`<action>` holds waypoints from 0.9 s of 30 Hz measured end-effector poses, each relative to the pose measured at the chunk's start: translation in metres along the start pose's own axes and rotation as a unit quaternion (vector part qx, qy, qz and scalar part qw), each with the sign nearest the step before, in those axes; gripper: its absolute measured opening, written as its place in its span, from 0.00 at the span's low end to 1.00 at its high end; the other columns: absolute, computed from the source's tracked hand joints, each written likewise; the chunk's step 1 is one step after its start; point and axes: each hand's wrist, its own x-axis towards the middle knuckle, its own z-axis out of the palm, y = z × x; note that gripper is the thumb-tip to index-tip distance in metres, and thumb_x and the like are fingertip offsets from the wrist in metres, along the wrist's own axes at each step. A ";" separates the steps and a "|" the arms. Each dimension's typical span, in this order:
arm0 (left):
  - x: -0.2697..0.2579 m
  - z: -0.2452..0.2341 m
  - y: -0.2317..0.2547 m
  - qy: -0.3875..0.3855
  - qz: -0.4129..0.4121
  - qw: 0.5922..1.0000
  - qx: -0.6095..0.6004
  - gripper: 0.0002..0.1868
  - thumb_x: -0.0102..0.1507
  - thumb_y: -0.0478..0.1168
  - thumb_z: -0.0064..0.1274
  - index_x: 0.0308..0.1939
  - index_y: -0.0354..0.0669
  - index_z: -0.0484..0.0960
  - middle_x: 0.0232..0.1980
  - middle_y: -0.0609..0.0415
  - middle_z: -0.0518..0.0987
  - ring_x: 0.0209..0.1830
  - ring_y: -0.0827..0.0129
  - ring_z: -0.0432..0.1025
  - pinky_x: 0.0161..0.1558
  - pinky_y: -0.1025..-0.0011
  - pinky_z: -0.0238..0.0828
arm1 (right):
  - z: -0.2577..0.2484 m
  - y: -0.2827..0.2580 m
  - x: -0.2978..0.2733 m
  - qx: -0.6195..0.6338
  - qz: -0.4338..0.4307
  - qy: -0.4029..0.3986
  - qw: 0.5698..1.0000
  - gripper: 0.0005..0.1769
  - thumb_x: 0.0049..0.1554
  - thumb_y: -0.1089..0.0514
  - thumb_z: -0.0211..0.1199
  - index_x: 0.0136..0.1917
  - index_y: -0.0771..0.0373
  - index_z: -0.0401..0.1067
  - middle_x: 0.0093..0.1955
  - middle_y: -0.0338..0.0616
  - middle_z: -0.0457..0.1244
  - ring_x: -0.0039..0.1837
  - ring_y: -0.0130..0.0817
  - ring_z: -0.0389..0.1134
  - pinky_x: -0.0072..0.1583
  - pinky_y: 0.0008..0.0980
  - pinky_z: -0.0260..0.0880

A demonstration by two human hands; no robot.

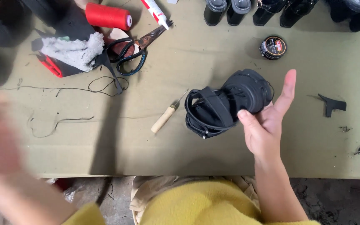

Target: Hand-stitching the sole of a black sandal using a manual awl and thread on a workbench.

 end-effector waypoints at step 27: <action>0.057 0.159 -0.057 0.123 0.192 0.650 0.725 0.16 0.54 0.25 0.52 0.44 0.31 0.67 0.27 0.48 0.64 0.31 0.54 0.60 0.36 0.63 0.58 | -0.174 -0.006 -0.057 0.061 0.041 0.344 0.936 0.22 0.46 0.55 0.52 0.56 0.45 0.61 0.67 0.41 0.54 0.73 0.44 0.55 0.70 0.49 0.61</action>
